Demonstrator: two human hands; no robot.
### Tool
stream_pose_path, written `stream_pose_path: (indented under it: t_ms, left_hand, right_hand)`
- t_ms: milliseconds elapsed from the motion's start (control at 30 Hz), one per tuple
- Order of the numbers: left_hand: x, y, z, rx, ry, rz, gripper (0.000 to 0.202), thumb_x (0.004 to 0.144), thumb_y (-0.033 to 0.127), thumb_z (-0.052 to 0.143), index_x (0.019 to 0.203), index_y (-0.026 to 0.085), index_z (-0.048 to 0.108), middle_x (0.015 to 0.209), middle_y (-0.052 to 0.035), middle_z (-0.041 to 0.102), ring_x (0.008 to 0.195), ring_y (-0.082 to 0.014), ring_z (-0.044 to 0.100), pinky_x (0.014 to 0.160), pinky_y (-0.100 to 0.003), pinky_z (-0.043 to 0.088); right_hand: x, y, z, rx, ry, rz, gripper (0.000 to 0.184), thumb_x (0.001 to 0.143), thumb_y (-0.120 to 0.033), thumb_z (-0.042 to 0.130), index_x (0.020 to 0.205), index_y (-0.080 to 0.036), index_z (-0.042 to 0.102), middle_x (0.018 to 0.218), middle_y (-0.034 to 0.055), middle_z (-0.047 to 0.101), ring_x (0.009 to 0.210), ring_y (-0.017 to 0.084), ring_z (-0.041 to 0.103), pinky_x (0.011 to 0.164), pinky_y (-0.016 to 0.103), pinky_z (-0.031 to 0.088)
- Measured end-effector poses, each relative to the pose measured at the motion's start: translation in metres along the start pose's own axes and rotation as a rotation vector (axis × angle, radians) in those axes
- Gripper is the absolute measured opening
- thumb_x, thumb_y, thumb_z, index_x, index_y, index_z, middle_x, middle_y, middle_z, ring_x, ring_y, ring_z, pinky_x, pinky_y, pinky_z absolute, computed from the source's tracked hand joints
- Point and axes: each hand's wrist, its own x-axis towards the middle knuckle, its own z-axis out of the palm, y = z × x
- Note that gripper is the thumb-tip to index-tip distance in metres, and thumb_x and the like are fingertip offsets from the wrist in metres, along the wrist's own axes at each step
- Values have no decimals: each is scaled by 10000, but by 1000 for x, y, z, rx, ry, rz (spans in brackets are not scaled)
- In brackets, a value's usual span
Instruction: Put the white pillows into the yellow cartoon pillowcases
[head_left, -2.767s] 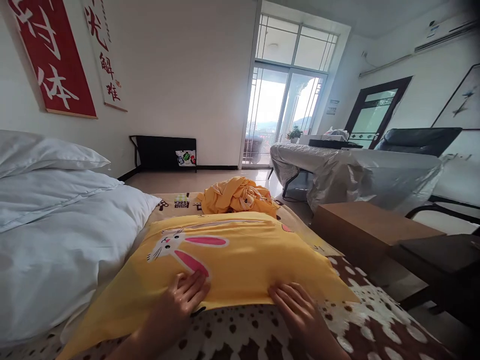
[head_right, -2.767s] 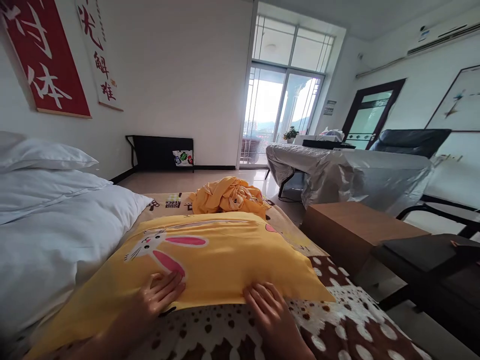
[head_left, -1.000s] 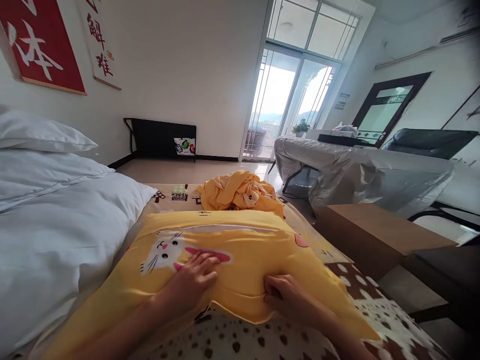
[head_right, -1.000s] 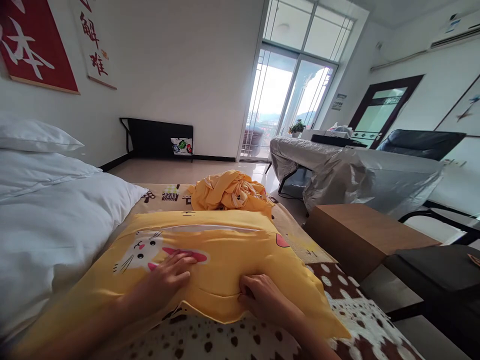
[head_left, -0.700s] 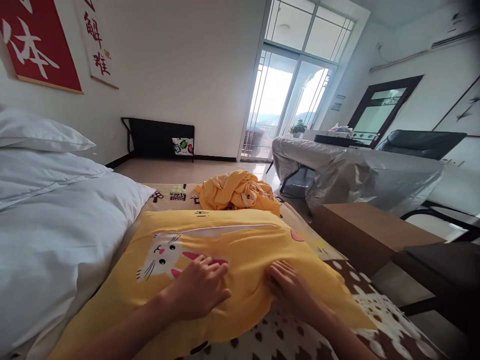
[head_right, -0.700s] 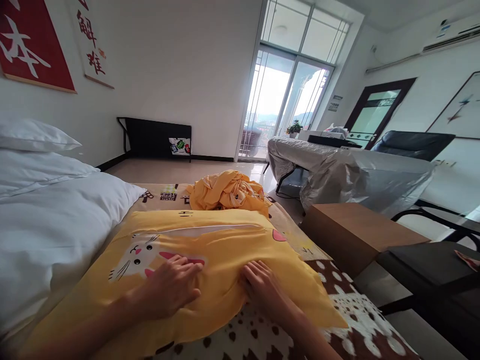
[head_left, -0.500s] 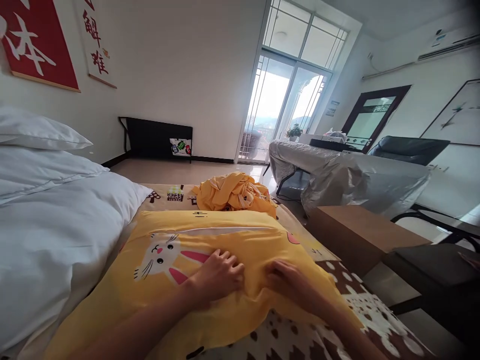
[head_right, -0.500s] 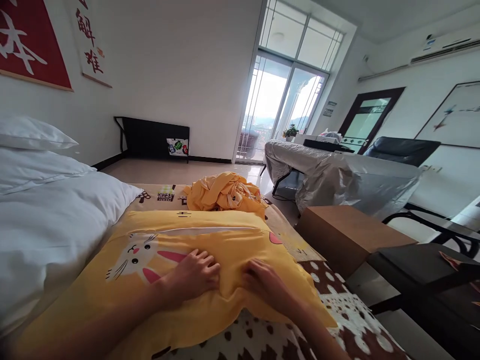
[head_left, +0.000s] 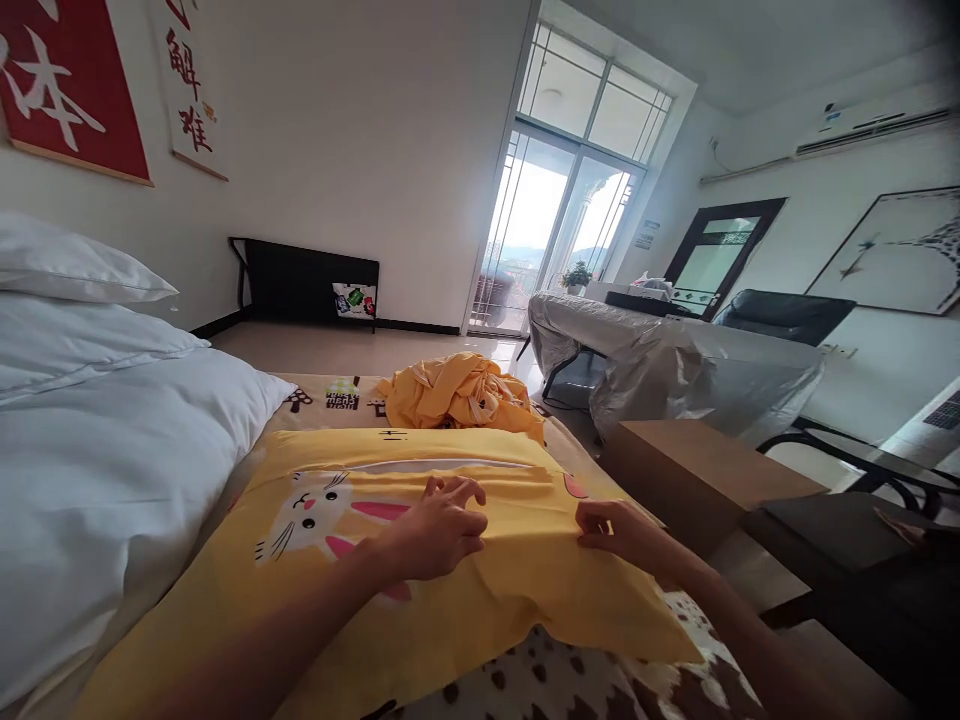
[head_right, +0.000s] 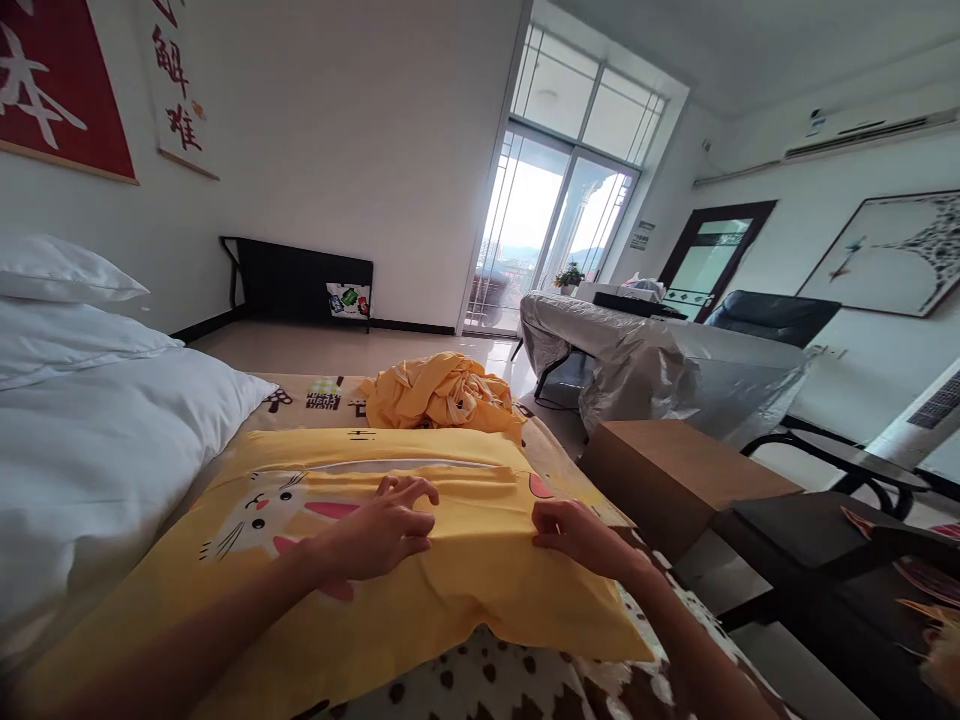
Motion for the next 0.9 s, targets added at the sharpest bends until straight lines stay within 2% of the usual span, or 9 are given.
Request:
stream_pose_path:
  t_ms: [100,167,233,300,400,533,633,767,900]
  left_hand:
    - [0,-5,-4,-148,-97,-29,194,885,238,541,715,162,490,1289,-42,503,1190,-214,483,962,-410,356]
    - [2,-4,-11,-169,-135,-15,184,900,237,510,732,167,484,1239,-38,547,1097,-191,548,913,-362,394]
    - [6,1,-19,-100,-101,26,182,920,228,460,749,172,490,1182,-36,583,1019,-185,583,862,-336,412]
    - [9,9,-25,19,-27,47,184,938,219,402,784,180,495,1086,-31,616,930,-186,606,792,-324,424]
    - [10,17,-25,183,52,17,188,958,236,338,858,198,493,936,-18,629,747,-184,616,615,-303,412]
    - [7,11,-11,399,39,-25,198,905,98,326,943,193,495,892,-48,627,666,-206,616,522,-303,389]
    - [10,-5,2,449,30,-108,230,882,56,325,979,180,493,859,-80,637,727,-232,641,564,-308,432]
    - [14,-21,28,277,-10,-232,236,974,249,261,977,179,486,791,-84,672,774,-248,671,642,-326,474]
    - [9,-15,49,154,-63,-297,371,970,435,221,991,174,483,781,-93,689,736,-267,673,635,-349,484]
  right_hand:
    - [-3,0,-27,25,-70,40,236,726,-274,588,613,-187,401,601,-46,456,597,101,392,573,224,321]
    - [-7,-3,-41,-3,-8,57,237,731,-284,588,615,-188,405,605,-42,468,594,101,391,566,226,322]
    - [-9,-10,-47,-49,95,54,211,753,-320,589,645,-189,463,649,-23,529,623,115,431,594,238,351]
    - [-8,-21,-42,-62,134,-10,184,785,-374,584,749,-195,562,775,13,612,718,147,503,681,265,400]
    - [2,-37,-16,-33,91,-119,203,842,-382,529,883,-208,623,931,52,643,824,176,544,771,300,426]
    - [23,-40,15,-63,146,-204,212,882,-305,466,712,-196,533,806,41,604,750,162,522,700,288,423]
    - [25,-33,14,-37,256,-276,241,931,-330,389,760,-209,508,831,42,609,777,167,541,721,288,431]
    - [17,-27,3,-20,448,-201,267,948,-390,337,847,-223,520,808,44,629,713,173,566,654,274,431]
    - [33,-28,17,-44,472,-177,270,939,-380,321,838,-226,518,759,40,634,699,179,575,641,270,427]
